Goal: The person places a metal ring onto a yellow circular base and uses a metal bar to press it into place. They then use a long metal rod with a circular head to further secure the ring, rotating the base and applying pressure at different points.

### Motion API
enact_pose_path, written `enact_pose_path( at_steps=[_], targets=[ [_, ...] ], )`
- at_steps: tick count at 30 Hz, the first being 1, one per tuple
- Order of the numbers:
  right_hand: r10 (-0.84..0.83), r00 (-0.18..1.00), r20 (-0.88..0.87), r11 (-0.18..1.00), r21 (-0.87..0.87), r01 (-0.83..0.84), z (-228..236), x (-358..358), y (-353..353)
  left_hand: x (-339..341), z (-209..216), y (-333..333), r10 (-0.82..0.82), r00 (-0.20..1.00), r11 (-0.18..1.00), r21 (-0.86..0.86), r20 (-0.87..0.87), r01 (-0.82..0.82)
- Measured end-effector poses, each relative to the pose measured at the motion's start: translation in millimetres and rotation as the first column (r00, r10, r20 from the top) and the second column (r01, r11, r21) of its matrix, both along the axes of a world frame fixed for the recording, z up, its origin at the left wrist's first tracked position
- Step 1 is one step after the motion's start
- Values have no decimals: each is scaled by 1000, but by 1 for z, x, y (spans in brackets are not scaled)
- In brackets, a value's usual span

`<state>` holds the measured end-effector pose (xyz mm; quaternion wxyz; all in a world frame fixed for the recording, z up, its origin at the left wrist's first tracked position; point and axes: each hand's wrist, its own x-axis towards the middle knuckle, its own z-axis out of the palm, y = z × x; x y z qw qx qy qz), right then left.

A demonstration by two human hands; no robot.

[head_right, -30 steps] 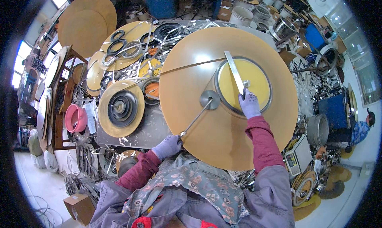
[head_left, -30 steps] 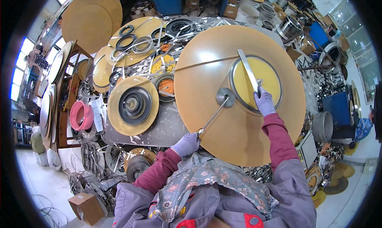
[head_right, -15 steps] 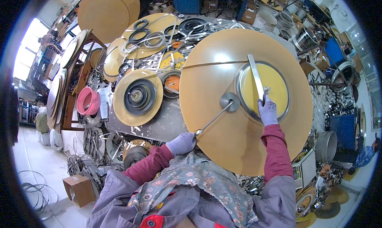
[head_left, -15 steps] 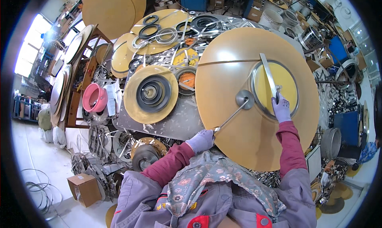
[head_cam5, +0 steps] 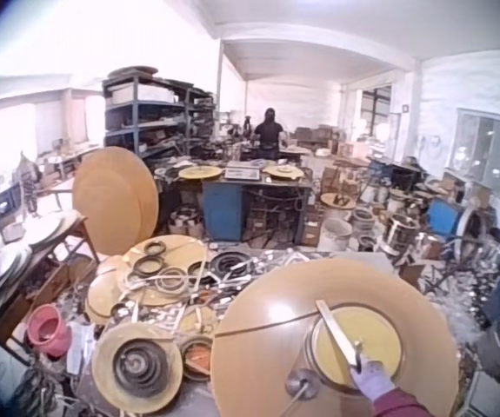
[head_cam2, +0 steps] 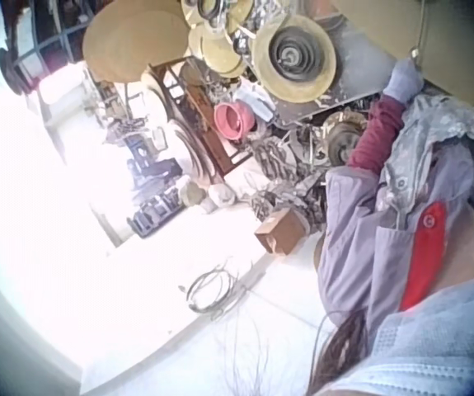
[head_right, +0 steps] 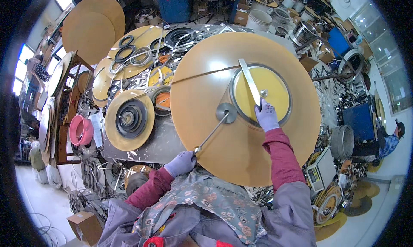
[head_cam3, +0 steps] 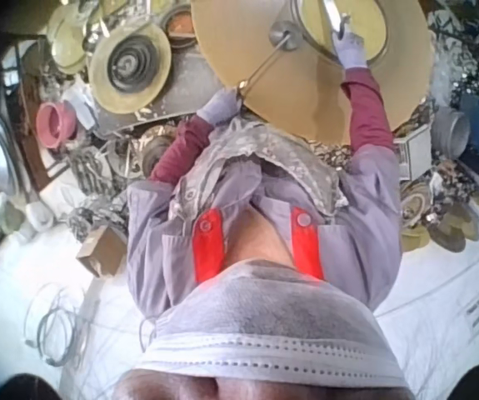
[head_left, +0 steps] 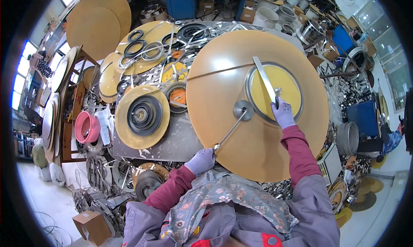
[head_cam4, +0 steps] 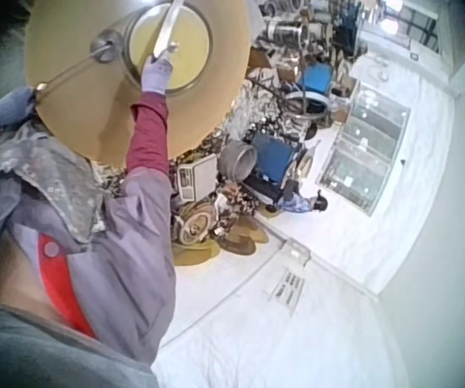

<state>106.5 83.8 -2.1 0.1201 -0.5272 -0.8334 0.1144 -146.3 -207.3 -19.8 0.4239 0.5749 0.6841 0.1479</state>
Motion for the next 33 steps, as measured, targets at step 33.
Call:
enact_pose_path(
  at_steps=[33],
  targets=[
    [8, 1000, -14, 1000, 23, -8, 4, 3, -1, -2, 4, 5, 21, 1000, 999, -24, -20, -22]
  ],
)
